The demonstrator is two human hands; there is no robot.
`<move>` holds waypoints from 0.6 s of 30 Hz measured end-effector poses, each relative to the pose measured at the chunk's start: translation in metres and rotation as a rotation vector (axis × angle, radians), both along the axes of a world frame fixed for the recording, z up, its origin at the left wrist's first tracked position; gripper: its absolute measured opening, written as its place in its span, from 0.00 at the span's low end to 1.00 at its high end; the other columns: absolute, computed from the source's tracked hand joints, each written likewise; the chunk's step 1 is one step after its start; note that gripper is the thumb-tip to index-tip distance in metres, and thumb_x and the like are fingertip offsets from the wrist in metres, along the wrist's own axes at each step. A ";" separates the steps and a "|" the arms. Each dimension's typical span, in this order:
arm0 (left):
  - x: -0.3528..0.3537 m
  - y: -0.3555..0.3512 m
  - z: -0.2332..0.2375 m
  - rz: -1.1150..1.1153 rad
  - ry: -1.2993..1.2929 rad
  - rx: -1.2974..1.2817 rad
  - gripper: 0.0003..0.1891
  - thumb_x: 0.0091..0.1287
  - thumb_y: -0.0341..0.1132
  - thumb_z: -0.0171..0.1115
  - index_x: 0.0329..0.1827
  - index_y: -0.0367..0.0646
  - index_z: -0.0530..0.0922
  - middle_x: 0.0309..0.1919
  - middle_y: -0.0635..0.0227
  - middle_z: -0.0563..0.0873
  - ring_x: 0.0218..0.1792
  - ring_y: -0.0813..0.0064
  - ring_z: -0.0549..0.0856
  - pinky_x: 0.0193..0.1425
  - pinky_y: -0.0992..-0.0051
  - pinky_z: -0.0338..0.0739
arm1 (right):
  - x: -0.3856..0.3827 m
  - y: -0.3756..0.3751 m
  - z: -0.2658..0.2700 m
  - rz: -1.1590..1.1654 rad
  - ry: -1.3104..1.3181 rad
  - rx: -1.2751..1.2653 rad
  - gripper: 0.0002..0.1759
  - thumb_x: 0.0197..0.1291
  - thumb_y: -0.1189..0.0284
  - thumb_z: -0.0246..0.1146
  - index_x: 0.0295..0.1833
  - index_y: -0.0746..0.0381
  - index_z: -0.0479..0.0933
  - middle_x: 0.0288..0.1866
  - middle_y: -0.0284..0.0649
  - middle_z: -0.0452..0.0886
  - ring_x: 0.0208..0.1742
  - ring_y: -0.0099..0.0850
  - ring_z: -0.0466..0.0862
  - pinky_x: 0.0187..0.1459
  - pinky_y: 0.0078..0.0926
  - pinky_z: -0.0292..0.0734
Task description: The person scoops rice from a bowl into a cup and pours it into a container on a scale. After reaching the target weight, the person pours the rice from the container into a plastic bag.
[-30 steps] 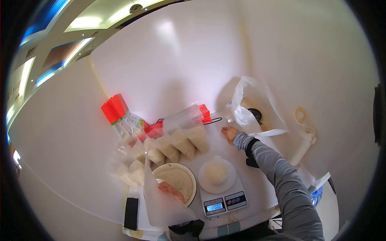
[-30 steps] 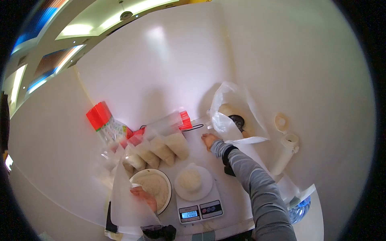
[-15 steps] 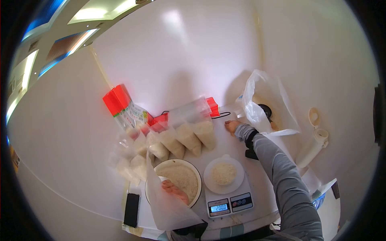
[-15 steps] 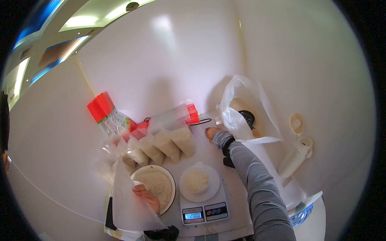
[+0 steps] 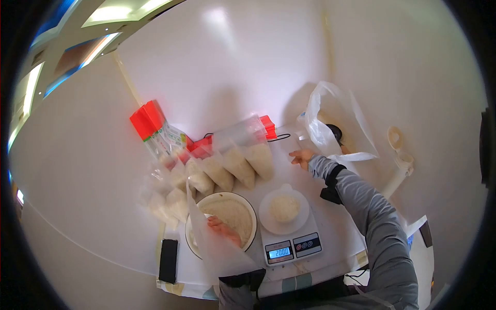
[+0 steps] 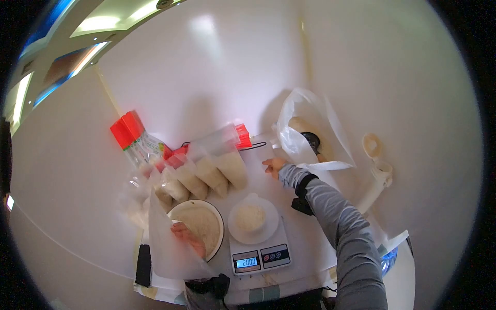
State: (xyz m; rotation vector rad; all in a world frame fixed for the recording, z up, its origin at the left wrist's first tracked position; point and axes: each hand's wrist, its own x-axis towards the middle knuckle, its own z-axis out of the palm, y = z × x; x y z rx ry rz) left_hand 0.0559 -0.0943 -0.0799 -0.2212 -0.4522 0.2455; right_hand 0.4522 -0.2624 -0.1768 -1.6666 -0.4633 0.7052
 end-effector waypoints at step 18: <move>-0.002 0.007 -0.002 -0.015 0.033 0.068 0.14 0.66 0.40 0.51 0.50 0.43 0.69 0.42 0.71 0.80 0.39 0.78 0.81 0.46 0.79 0.76 | -0.083 -0.012 0.075 0.029 -0.815 -0.564 0.08 0.47 0.69 0.65 0.34 0.57 0.83 0.30 0.36 0.84 0.32 0.29 0.84 0.39 0.23 0.78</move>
